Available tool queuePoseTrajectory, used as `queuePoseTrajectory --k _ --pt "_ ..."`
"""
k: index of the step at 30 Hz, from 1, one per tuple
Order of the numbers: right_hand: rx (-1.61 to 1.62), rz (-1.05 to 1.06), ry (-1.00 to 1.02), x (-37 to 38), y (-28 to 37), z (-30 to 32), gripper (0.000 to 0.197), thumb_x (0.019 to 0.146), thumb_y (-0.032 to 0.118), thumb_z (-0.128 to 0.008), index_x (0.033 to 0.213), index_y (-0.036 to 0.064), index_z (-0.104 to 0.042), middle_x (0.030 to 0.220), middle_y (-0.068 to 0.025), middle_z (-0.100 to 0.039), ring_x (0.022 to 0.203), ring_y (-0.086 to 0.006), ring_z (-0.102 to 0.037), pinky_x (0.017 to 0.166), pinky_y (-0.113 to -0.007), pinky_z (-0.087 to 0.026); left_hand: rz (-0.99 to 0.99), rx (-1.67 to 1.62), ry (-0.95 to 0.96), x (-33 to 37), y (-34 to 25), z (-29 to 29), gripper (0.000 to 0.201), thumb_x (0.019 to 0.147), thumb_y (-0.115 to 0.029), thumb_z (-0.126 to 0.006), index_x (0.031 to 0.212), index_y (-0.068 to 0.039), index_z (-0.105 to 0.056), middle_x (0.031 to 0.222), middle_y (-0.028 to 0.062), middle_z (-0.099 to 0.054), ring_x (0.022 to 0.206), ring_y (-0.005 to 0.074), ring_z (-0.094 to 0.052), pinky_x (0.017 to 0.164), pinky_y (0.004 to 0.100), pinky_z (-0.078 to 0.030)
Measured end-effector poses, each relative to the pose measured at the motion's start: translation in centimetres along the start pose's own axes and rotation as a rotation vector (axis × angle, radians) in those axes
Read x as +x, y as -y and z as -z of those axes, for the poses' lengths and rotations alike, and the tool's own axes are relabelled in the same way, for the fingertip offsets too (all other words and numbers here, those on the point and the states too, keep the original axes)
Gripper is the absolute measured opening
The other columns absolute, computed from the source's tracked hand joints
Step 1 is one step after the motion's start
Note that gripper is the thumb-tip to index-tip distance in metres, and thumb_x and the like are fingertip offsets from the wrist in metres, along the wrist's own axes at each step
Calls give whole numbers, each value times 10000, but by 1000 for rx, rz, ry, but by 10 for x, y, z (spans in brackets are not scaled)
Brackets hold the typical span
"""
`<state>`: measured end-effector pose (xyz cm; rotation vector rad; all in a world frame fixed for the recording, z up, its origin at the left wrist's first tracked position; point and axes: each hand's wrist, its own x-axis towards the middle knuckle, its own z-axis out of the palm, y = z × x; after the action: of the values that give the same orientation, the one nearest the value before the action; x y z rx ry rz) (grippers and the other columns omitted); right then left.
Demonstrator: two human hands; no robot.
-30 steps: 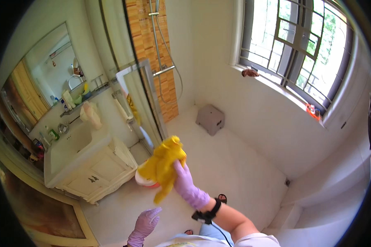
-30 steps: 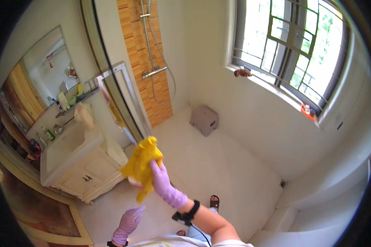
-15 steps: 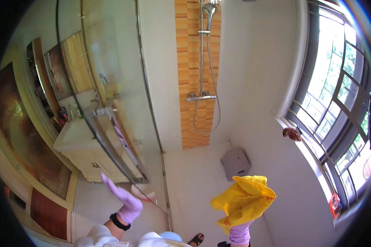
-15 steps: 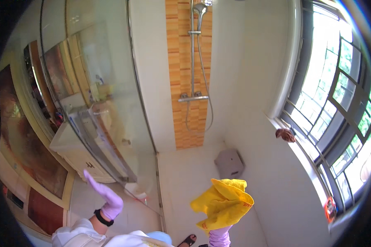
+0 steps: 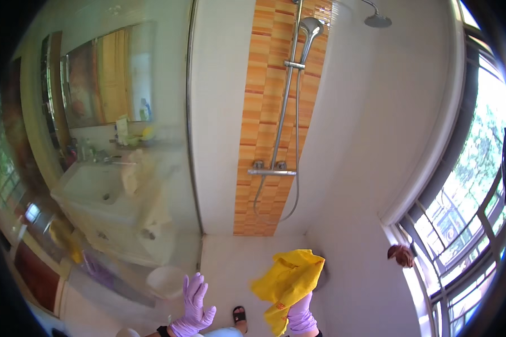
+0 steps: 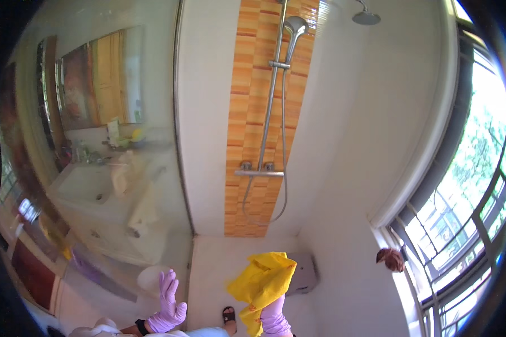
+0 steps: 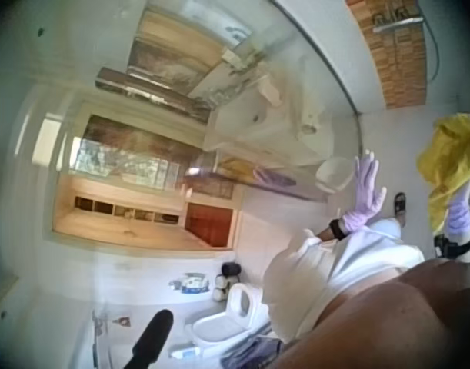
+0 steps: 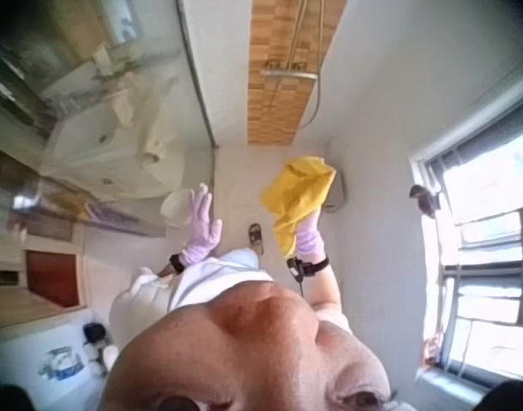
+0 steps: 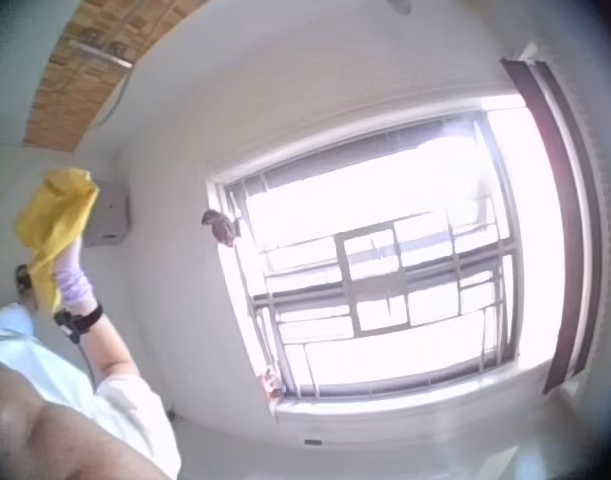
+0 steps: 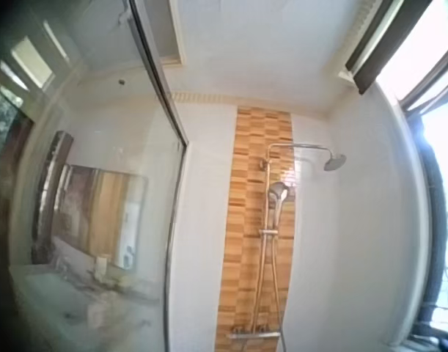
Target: Cleaning the toilet, sink, and shower shelves in a bathroom.
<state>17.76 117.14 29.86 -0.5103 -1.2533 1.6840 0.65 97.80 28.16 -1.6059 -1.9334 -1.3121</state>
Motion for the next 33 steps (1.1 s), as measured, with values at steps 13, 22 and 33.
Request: queuePoseTrajectory --k 13,22,33 --pt "299 -230 248 387 -39 -54 356 968 326 -413 1218 77 -459 1112 -89 -569 999 -236 -570 842 -362 -491 495 110 -346 133 120 -54 609 936 -327 -335 1388 67 -227 1435 216 -277 1347 372 -224 1112 440 -164" --pt "-51 206 88 636 -85 -168 505 967 386 -390 1346 55 -344 1230 -148 -496 1127 -266 -492 951 -376 -406 613 439 -543 179 170 -82 555 951 -328 -352 1366 37 -308 1390 214 -354 1278 353 -346 1067 435 -257" --pt "-1282 1237 -486 796 13 -329 530 893 387 -445 1353 127 -392 1309 -186 -393 1202 -437 -316 989 -652 -199 763 546 -728 232 220 -99 589 943 -351 -409 1377 34 -309 1381 246 -355 1262 382 -356 1046 426 -287"
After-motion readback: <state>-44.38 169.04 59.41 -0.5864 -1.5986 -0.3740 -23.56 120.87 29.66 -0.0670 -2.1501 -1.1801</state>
